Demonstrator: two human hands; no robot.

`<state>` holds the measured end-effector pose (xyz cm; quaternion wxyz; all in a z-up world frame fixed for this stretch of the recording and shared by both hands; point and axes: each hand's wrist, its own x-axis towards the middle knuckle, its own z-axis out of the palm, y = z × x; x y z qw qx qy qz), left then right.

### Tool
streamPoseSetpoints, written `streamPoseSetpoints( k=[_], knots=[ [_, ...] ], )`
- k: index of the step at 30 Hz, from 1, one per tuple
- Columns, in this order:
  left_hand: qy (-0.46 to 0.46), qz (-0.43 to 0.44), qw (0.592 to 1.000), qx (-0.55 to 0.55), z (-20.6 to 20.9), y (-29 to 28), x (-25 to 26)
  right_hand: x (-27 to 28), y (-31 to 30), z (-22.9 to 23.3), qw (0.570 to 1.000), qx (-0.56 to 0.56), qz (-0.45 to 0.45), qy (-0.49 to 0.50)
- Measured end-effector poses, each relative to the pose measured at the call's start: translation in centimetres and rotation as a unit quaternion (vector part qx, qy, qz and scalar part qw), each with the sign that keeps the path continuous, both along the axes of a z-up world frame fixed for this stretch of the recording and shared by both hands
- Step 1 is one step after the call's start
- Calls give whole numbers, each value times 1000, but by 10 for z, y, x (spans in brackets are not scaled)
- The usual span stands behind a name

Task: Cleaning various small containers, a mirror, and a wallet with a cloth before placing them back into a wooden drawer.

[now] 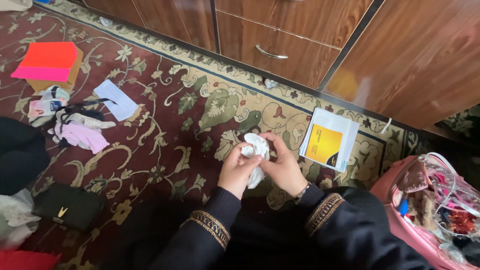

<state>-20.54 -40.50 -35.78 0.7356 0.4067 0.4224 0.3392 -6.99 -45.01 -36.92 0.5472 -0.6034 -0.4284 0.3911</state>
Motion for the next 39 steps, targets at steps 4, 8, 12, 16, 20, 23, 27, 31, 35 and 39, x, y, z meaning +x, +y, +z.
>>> streamPoseSetpoints(
  k=[4,8,12,16,20,23,27,31,35,39],
  knots=[
    [39,25,999,-26,5,3,4,3,-4,1,997,-5,38,63],
    [60,61,996,-22,3,3,12,14,-4,-16,987,7,-10,161],
    [55,56,997,-17,-3,4,12,23,-2,-24,986,15,-38,163],
    [69,83,994,-25,-9,5,18,24,-4,-28,995,25,-54,79],
    [128,51,990,-1,-19,8,19,18,-7,-6,997,-10,-67,-44],
    [166,24,986,16,-9,6,17,21,-7,-13,997,-26,-60,-51],
    [134,23,990,32,-27,6,21,31,-4,-31,998,16,-53,21],
    [89,40,995,20,-4,-3,22,31,-3,-30,994,59,-42,87],
    [58,29,998,25,-3,-6,21,47,0,-56,975,26,-35,219],
    [74,34,995,51,-5,-2,18,18,-8,-4,986,1,4,167]
  ],
)
